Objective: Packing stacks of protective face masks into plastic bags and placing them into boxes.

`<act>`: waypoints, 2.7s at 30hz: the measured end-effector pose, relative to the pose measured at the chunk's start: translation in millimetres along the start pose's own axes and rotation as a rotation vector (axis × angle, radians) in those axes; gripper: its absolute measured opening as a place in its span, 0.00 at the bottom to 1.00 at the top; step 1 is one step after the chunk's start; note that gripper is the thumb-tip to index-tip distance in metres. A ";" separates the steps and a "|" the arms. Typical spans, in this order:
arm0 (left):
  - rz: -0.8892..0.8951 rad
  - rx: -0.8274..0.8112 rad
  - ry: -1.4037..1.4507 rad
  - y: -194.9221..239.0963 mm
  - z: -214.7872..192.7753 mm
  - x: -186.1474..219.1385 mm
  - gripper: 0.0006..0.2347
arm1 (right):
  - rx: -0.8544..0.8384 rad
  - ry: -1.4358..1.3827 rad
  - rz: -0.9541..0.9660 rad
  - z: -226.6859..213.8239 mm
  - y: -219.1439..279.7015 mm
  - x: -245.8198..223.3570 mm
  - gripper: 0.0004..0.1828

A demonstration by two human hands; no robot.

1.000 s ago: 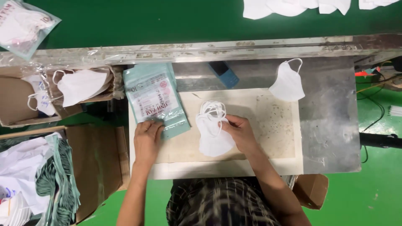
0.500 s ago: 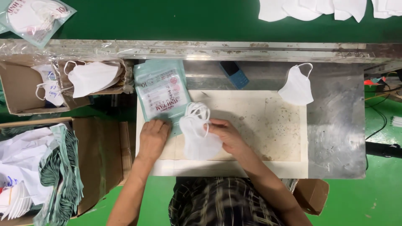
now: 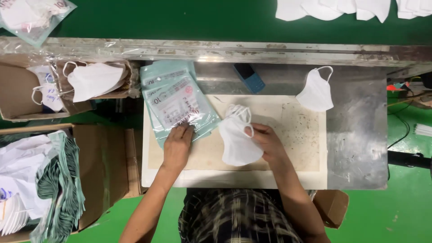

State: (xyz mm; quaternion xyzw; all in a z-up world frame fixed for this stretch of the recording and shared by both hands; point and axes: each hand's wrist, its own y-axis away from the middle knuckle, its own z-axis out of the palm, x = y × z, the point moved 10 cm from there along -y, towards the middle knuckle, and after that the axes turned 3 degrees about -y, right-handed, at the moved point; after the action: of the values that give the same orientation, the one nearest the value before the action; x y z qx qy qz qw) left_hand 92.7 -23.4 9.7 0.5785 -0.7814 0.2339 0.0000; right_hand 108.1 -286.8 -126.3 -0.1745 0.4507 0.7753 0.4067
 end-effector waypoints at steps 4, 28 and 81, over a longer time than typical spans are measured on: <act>0.053 -0.006 -0.096 1.7 16.1 -1.7 0.11 | 0.026 0.054 0.029 13.1 -12.4 23.1 0.25; -0.125 0.052 0.174 5.4 -1.6 15.1 0.06 | -0.134 0.373 0.082 78.4 12.7 16.1 0.19; -0.072 -0.053 0.884 -51.7 -88.7 92.6 0.05 | -0.064 1.160 -0.728 76.9 110.3 -114.8 0.10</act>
State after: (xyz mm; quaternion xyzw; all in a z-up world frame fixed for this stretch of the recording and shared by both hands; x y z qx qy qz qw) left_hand 84.8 -86.1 132.7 0.4494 -0.6915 0.4386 0.3569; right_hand 98.5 -305.5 49.3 -0.7138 0.4850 0.3834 0.3291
